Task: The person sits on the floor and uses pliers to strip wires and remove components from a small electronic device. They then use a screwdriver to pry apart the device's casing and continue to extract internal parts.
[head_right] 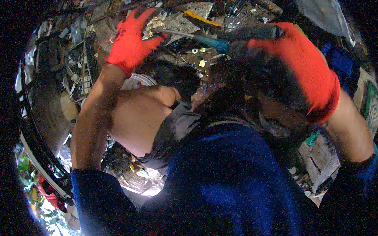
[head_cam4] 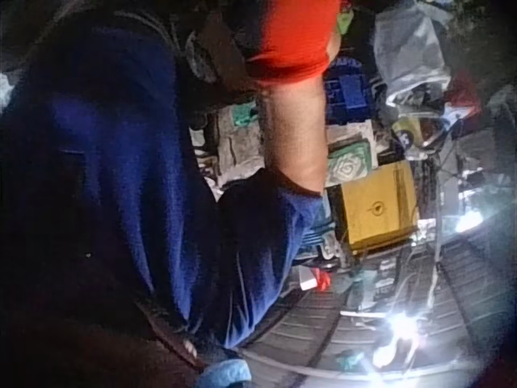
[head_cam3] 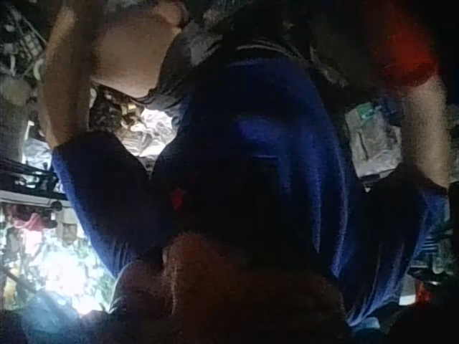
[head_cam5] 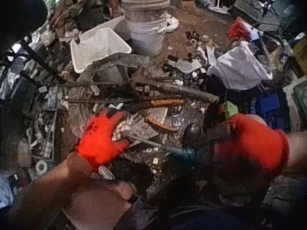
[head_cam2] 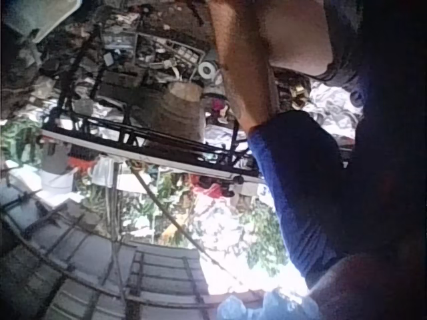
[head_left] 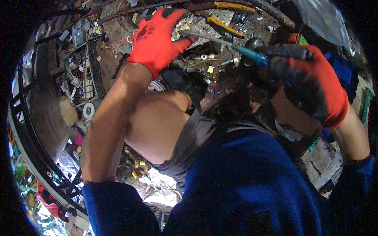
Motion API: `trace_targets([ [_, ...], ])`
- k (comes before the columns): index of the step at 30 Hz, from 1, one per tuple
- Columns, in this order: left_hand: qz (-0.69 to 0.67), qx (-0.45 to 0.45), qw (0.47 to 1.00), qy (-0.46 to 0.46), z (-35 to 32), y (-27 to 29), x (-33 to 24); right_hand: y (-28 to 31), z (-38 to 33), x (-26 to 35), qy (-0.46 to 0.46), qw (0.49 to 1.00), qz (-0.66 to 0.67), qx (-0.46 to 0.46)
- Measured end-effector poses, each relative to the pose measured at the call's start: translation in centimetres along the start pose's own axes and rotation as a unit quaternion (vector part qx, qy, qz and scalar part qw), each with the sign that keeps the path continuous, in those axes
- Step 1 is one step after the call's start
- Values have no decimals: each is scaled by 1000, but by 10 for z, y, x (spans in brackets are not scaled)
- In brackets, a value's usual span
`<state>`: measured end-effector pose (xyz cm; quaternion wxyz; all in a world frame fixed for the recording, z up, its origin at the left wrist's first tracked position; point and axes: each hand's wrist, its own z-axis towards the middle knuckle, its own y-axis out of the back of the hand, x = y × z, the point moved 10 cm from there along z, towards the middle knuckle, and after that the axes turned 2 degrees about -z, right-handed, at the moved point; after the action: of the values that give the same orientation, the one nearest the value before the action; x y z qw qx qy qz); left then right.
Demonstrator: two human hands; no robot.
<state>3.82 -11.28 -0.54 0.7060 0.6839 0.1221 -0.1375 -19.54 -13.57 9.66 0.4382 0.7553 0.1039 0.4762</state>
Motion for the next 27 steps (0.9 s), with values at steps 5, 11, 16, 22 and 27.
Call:
trace_targets([
  [5, -1, 22, 999, 26, 1, 1, -5, 0, -6, 0, -6, 1000, -25, -16],
  [11, -3, 35, 999, 37, -5, 0, 2, 0, 2, 21, 63, 980, -187, -36],
  [16, -38, 84, 995, 46, 0, 1, 1, 8, 5, -5, 56, 989, -122, -54],
  [22, -274, 152, 949, -22, -2, 17, 18, -31, -20, -59, -87, 970, 217, -65],
  [27, -113, 194, 974, -12, -6, 35, 3, -68, -25, -85, -100, 962, 228, -113],
])
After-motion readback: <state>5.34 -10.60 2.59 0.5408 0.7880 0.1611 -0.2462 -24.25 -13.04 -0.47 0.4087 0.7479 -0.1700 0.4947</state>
